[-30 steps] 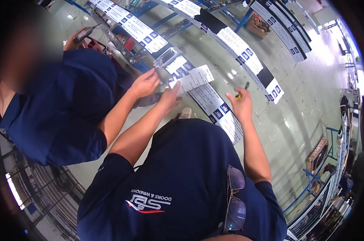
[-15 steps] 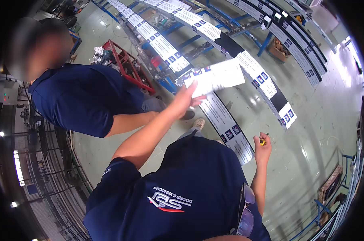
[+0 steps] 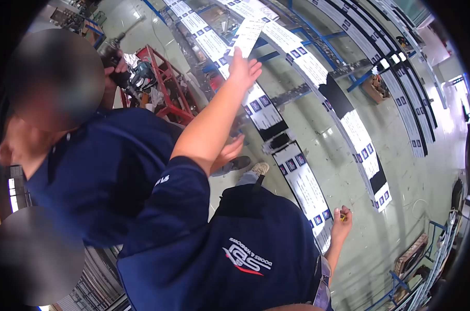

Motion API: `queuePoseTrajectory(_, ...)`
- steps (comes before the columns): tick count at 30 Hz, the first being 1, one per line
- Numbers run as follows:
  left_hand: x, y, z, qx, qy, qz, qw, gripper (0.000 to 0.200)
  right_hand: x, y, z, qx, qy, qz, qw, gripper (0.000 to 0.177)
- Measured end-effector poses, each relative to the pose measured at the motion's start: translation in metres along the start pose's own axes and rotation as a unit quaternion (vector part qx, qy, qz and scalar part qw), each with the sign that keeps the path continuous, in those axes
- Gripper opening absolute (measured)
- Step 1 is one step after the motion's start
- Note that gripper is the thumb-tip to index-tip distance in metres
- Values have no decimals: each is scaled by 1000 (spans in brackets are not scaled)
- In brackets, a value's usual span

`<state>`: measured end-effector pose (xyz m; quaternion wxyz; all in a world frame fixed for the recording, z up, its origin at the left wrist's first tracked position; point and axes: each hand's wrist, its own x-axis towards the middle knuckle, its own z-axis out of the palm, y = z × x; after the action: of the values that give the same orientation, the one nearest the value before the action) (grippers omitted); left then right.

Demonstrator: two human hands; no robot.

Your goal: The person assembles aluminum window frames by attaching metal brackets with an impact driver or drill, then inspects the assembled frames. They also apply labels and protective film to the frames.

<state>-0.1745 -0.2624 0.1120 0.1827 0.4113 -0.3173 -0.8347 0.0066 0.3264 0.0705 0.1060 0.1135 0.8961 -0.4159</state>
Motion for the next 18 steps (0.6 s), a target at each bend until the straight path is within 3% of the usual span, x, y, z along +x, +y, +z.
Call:
queuePoseTrajectory(9,114,30,31,-101,106,-16,989,87,-32,-51,8,-56,30,77,995,46)
queuePoseTrajectory(13,114,35,27,-13,99,45,994,87,-31,-39,5,-72,42,77,993,46)
queuePoseTrajectory(15,123,30,20,43,6,70,997,68,-38,-24,15,-7,88,38,995,46)
queuePoseTrajectory(16,125,20,17,84,-59,89,991,69,-37,-19,8,-76,53,58,994,48)
queuePoseTrajectory(17,107,11,29,82,-41,57,994,68,-45,-63,9,-105,40,73,991,49)
queuePoseTrajectory(18,75,6,45,80,-61,52,994,66,-39,-54,13,-71,36,71,994,50)
